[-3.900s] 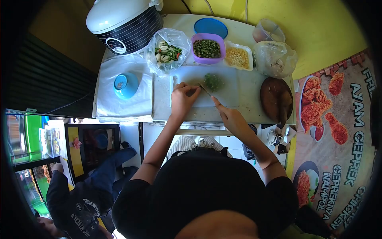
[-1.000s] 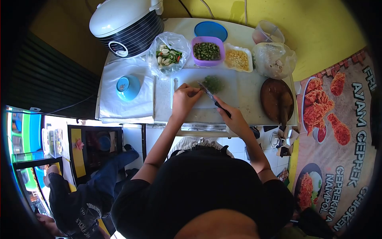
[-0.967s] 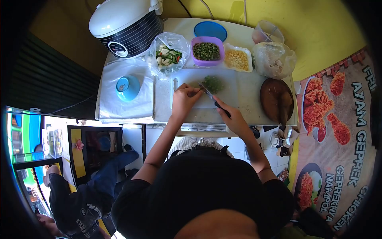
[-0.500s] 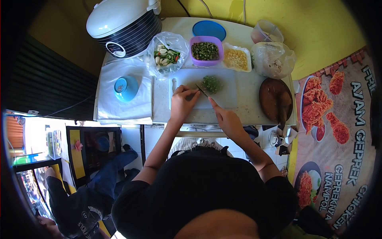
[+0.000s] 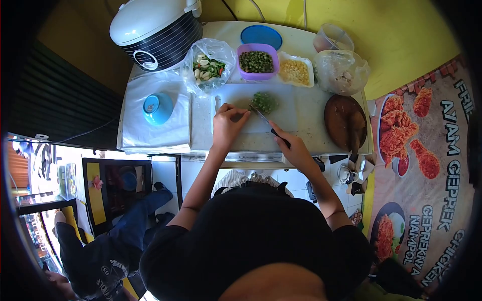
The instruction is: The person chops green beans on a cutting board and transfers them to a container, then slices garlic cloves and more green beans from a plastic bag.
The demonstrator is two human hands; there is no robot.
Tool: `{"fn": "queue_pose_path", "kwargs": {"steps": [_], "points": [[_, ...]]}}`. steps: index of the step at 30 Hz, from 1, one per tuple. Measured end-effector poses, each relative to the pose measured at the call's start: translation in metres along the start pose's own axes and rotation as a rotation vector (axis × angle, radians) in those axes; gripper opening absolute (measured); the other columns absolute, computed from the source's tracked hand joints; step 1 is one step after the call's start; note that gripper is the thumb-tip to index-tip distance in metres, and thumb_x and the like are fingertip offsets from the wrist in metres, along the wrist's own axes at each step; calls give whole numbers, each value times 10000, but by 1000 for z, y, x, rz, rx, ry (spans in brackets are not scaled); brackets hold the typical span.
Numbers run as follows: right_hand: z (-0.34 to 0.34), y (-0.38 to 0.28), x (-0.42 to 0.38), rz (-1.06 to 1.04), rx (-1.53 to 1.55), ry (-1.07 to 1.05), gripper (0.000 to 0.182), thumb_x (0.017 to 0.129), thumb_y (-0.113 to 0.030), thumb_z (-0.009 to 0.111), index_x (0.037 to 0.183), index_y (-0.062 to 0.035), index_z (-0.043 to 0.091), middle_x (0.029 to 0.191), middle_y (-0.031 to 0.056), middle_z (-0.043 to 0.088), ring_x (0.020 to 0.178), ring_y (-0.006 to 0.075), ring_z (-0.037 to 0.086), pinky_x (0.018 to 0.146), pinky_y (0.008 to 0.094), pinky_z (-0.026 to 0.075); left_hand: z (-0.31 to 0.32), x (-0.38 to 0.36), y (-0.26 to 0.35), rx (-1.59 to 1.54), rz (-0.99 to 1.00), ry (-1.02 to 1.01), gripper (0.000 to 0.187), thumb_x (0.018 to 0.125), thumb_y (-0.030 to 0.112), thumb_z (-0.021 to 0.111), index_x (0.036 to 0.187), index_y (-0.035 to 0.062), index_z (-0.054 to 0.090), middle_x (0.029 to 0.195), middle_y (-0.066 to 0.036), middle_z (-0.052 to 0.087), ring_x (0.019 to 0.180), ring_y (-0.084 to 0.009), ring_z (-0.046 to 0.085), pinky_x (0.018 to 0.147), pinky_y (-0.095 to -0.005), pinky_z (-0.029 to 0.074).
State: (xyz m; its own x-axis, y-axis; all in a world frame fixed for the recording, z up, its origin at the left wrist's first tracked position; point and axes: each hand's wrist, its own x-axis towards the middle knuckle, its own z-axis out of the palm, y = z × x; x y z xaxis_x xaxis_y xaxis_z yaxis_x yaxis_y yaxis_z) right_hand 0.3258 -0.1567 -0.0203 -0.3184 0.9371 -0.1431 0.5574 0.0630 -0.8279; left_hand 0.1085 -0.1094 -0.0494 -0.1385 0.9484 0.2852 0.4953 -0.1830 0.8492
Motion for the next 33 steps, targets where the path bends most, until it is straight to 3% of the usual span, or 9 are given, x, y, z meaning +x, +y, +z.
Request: {"fn": "queue_pose_path", "kwargs": {"steps": [11, 15, 17, 33], "points": [[-7, -12, -2, -70, -163, -23, 514, 947, -127, 512, 1432, -252, 398, 622, 147, 418, 544, 211, 384, 599, 307, 424, 2, 0, 4, 61, 4, 33, 130, 745, 148, 753, 837, 57, 736, 816, -94, 624, 708, -212, 613, 675, -332, 506], [-5, -7, 1, -76, -114, -18, 512, 948, -125, 513, 1431, -253, 402, 621, 137, 394, 553, 182, 376, 596, 297, 416, 2, -1, 1, 60, 46, 36, 133, 741, 148, 755, 830, 51, 734, 813, -93, 623, 700, -211, 612, 670, -329, 506], [0, -8, 3, -116, -51, 55, 515, 940, -133, 518, 1425, -266, 405, 629, 209, 497, 512, 287, 491, 574, 341, 443, 1, -1, 4, 72, 26, 29, 131, 742, 146, 752, 827, 48, 734, 816, -94, 624, 708, -215, 616, 678, -333, 505], [-2, -16, 2, -82, -100, -10, 515, 946, -140, 517, 1428, -274, 396, 587, 196, 466, 480, 289, 444, 550, 347, 429, 2, -2, 5, 54, 3, 34, 131, 739, 133, 745, 835, 45, 735, 816, -96, 628, 718, -216, 629, 689, -324, 508]]}}
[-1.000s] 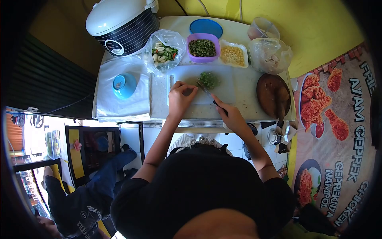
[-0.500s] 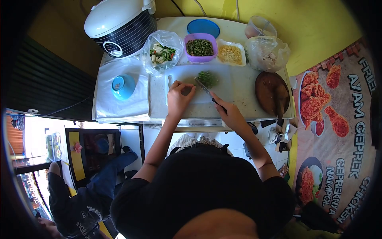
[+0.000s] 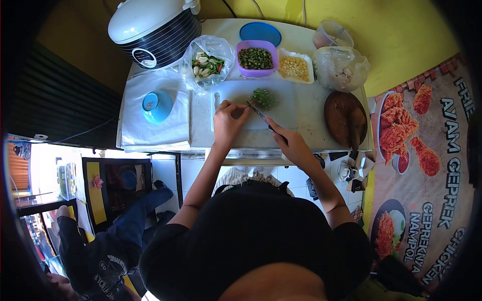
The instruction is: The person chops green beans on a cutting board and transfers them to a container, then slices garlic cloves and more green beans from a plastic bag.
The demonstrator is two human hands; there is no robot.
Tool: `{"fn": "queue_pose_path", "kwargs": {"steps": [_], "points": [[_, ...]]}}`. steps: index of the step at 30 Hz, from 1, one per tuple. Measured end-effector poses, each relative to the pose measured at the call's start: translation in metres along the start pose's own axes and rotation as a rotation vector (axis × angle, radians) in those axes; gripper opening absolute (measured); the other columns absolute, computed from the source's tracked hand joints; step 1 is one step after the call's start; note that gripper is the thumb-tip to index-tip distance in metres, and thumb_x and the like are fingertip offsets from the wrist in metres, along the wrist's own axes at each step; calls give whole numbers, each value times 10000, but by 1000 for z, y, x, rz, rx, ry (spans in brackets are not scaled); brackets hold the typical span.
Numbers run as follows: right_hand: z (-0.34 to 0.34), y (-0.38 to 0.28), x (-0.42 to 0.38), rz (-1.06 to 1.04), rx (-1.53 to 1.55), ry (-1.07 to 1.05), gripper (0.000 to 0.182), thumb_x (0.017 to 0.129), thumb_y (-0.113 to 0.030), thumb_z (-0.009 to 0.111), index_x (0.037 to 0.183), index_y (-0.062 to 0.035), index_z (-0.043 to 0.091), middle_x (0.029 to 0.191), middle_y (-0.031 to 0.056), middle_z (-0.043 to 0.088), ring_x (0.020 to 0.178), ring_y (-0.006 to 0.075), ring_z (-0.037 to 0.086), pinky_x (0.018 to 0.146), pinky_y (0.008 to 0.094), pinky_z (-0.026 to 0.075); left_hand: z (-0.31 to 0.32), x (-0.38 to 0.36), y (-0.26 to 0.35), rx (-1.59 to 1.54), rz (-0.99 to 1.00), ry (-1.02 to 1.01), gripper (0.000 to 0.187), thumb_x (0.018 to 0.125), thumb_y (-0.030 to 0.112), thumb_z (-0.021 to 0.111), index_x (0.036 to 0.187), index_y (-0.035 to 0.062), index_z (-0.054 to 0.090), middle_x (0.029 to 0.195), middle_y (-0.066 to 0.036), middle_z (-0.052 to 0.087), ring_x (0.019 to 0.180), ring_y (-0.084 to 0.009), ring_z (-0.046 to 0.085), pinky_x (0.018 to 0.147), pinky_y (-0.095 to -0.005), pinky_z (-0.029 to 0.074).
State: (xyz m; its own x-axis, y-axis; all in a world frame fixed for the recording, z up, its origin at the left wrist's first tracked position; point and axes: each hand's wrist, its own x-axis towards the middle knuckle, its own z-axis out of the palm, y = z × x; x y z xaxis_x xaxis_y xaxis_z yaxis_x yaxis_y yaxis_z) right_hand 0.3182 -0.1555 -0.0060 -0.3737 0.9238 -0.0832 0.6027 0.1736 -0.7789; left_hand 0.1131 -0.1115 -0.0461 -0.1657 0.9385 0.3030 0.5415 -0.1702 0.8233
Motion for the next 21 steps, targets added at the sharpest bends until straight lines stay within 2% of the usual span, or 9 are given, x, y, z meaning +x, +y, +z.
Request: {"fn": "queue_pose_path", "kwargs": {"steps": [3, 5, 6, 8, 9, 11, 18, 20, 21], "points": [[-1, 0, 1, -53, 22, 5, 513, 946, -136, 514, 1429, -263, 396, 585, 190, 465, 473, 291, 452, 543, 347, 426, 0, 0, 1, 0, 0, 10, 131, 743, 129, 744, 840, 41, 734, 811, -96, 628, 710, -211, 630, 683, -320, 508], [-3, -3, 0, 22, 61, -44, 505, 957, -135, 511, 1433, -259, 401, 587, 82, 315, 530, 138, 321, 535, 273, 368, 0, 0, 2, -48, -8, 4, 129, 745, 124, 744, 842, 40, 735, 804, -97, 626, 707, -211, 631, 674, -318, 508], [-3, -2, 0, 24, 60, -49, 505, 957, -135, 511, 1433, -259, 401, 587, 82, 315, 530, 138, 321, 535, 273, 368, 0, 0, 1, -48, -13, 6, 129, 745, 124, 744, 842, 40, 735, 804, -97, 626, 707, -211, 631, 674, -318, 508], [1, 0, -1, -23, -60, -11, 532, 952, -125, 502, 1450, -259, 370, 563, 131, 393, 482, 202, 408, 535, 319, 407, 0, 1, -1, -61, -13, -8, 128, 744, 120, 743, 844, 40, 736, 800, -99, 622, 700, -211, 626, 669, -318, 507], [3, 0, -2, -23, -59, -16, 532, 952, -125, 502, 1450, -259, 370, 563, 131, 393, 482, 202, 408, 535, 319, 407, 0, 1, -1, -59, -18, -6, 128, 744, 120, 743, 844, 40, 736, 800, -99, 622, 700, -211, 626, 669, -318, 507], [9, -2, -3, -11, -315, -28, 607, 927, -100, 493, 1473, -280, 300, 600, 196, 547, 553, 340, 595, 562, 430, 471, 0, 1, -3, -54, -32, -15, 127, 741, 120, 746, 843, 45, 738, 794, -97, 618, 684, -212, 617, 664, -319, 506], [20, 5, 4, 36, -400, -84, 605, 927, -91, 463, 1476, -277, 290, 608, 207, 560, 564, 385, 587, 560, 461, 472, -2, 1, -3, -26, -26, -7, 141, 730, 129, 757, 849, 55, 744, 787, -88, 616, 674, -210, 607, 657, -321, 503], [19, 11, 11, -34, -196, -28, 597, 932, -99, 462, 1475, -273, 288, 632, 218, 572, 574, 392, 589, 563, 470, 467, -2, 0, -4, 1, -12, -39, 148, 756, 110, 756, 893, 55, 750, 808, -85, 628, 697, -174, 617, 650, -291, 496], [18, 11, 11, -29, -198, -26, 597, 932, -99, 462, 1475, -273, 288, 632, 218, 572, 574, 392, 589, 563, 470, 467, -1, 0, -3, -3, -10, -43, 148, 756, 110, 756, 893, 55, 750, 808, -85, 628, 697, -174, 617, 650, -291, 496]]}}
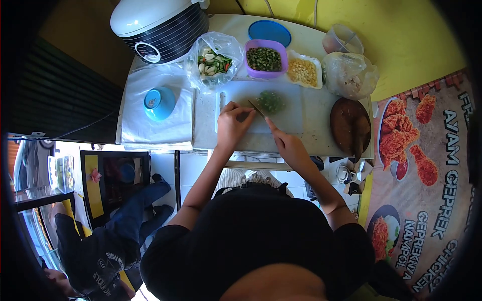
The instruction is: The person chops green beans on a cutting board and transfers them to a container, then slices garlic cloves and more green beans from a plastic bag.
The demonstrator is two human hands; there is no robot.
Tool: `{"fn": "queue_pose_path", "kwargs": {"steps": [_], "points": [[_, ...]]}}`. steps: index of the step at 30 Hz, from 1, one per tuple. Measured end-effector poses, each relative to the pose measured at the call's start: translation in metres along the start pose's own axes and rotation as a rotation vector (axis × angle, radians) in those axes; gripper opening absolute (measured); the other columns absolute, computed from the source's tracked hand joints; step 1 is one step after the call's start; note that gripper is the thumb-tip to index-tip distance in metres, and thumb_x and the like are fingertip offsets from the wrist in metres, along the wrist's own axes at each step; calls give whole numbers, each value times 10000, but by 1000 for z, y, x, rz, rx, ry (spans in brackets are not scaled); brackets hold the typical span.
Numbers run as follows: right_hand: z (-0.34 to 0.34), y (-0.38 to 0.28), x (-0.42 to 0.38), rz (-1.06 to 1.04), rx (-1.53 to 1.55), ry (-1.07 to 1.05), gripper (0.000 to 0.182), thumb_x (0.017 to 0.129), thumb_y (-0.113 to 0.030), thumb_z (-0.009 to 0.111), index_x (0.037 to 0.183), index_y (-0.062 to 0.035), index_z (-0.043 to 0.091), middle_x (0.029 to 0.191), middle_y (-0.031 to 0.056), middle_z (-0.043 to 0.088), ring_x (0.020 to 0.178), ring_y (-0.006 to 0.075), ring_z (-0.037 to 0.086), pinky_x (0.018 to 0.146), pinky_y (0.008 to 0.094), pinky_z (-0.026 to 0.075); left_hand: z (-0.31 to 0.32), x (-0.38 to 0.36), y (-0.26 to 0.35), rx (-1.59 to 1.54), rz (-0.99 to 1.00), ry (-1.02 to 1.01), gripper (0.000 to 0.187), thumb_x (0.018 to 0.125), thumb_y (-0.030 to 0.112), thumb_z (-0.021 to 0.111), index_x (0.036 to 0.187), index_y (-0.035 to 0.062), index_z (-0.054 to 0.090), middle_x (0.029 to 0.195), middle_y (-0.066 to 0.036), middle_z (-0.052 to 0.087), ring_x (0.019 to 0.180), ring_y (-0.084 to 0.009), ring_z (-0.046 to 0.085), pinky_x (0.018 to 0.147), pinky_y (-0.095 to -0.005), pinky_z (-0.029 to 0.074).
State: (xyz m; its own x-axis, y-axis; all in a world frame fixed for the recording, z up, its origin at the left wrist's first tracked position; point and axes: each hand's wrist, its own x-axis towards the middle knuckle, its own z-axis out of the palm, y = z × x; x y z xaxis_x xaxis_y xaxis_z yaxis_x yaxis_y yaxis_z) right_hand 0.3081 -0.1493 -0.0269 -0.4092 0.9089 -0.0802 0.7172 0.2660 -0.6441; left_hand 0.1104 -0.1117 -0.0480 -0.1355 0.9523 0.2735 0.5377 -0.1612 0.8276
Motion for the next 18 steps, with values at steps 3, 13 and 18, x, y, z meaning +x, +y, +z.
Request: {"fn": "queue_pose_path", "kwargs": {"steps": [3, 13, 18], "points": [[3, -1, 0, 23, 75, -19, 586, 935, -98, 468, 1469, -267, 300, 660, 234, 578, 604, 410, 593, 572, 470, 468, -2, 1, 2, 2, 15, 15, 154, 760, 111, 755, 902, 52, 748, 808, -83, 626, 701, -176, 619, 656, -291, 498], [-25, 26, -22, 19, 415, 28, 502, 953, -114, 520, 1427, -245, 416, 656, 75, 402, 607, 111, 358, 596, 244, 380, 0, 9, 7, 70, 29, -50, 141, 782, 182, 728, 883, 85, 748, 829, -77, 623, 719, -220, 620, 671, -336, 499], [-34, 17, -14, 122, 471, 27, 504, 962, -139, 514, 1441, -236, 392, 662, 14, 333, 615, 99, 337, 591, 230, 360, -5, 21, 14, 106, -56, -180, 149, 799, 232, 714, 888, 117, 746, 838, -63, 627, 706, -227, 624, 664, -352, 501]]}}
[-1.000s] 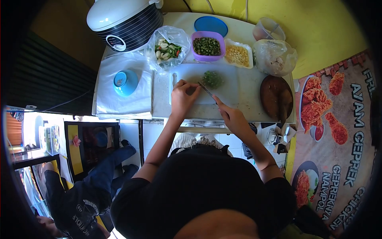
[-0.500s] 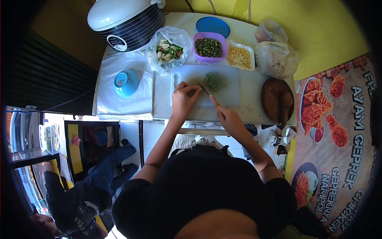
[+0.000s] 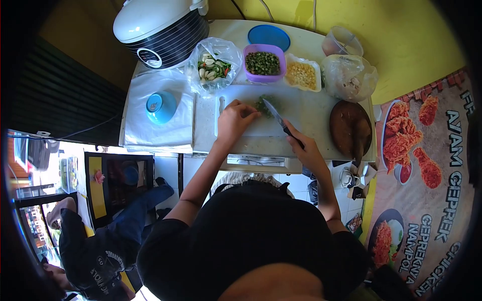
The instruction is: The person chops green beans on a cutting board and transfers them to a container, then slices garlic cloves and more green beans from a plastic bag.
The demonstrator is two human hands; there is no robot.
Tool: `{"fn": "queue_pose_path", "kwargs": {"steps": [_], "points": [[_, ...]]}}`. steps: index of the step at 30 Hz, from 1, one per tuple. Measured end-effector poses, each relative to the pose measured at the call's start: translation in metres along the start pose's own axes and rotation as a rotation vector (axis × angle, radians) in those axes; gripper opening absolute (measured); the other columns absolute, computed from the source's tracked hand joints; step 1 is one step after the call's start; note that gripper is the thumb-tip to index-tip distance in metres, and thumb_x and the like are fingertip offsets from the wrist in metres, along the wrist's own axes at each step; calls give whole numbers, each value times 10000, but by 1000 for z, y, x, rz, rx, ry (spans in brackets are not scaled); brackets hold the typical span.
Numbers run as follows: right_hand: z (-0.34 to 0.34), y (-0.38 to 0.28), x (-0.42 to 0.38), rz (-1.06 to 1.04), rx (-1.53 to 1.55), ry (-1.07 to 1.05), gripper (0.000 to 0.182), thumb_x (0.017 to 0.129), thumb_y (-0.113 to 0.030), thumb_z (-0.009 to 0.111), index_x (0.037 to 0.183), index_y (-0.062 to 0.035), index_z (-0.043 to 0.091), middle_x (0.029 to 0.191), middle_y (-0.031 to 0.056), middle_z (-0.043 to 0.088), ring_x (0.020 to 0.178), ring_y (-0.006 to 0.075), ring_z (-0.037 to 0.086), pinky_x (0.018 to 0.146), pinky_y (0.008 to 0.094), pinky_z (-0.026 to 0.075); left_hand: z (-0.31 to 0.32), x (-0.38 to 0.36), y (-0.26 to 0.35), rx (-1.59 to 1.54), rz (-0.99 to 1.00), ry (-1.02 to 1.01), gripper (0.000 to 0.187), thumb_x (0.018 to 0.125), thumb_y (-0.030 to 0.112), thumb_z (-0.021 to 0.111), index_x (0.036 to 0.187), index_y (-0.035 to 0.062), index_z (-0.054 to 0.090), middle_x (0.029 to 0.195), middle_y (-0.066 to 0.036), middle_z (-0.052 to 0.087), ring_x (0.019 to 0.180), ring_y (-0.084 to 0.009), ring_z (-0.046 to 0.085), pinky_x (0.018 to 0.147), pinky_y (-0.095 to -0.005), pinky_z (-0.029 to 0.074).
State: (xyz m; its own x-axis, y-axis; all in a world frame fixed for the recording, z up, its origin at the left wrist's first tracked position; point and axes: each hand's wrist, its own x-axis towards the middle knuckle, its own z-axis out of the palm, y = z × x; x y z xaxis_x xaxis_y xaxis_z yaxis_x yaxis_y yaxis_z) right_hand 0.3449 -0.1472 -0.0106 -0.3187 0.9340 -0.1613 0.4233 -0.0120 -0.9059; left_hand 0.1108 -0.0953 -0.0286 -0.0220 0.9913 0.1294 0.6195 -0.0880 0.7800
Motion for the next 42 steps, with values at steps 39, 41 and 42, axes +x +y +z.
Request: {"fn": "queue_pose_path", "kwargs": {"steps": [39, 41, 42], "points": [[13, -1, 16, 0, -66, -58, 500, 974, -130, 491, 1449, -231, 375, 669, -8, 327, 622, 79, 328, 592, 211, 345, -49, -2, -4, -206, 96, 161, 172, 815, 106, 713, 983, 76, 737, 923, -51, 724, 594, -88, 542, 546, -240, 436], [16, 2, 15, -16, -54, -37, 502, 970, -136, 495, 1447, -238, 376, 650, 24, 324, 600, 94, 330, 579, 231, 358, -26, -15, -8, -184, 44, 75, 173, 804, 97, 718, 974, 66, 737, 873, -68, 707, 631, -127, 570, 585, -259, 462], [19, 2, 15, -43, -44, -14, 504, 966, -143, 499, 1444, -246, 376, 631, 55, 320, 578, 109, 332, 566, 252, 370, -16, -18, -11, -185, 40, 71, 173, 804, 97, 718, 974, 66, 737, 873, -68, 707, 631, -127, 570, 585, -259, 462]]}}
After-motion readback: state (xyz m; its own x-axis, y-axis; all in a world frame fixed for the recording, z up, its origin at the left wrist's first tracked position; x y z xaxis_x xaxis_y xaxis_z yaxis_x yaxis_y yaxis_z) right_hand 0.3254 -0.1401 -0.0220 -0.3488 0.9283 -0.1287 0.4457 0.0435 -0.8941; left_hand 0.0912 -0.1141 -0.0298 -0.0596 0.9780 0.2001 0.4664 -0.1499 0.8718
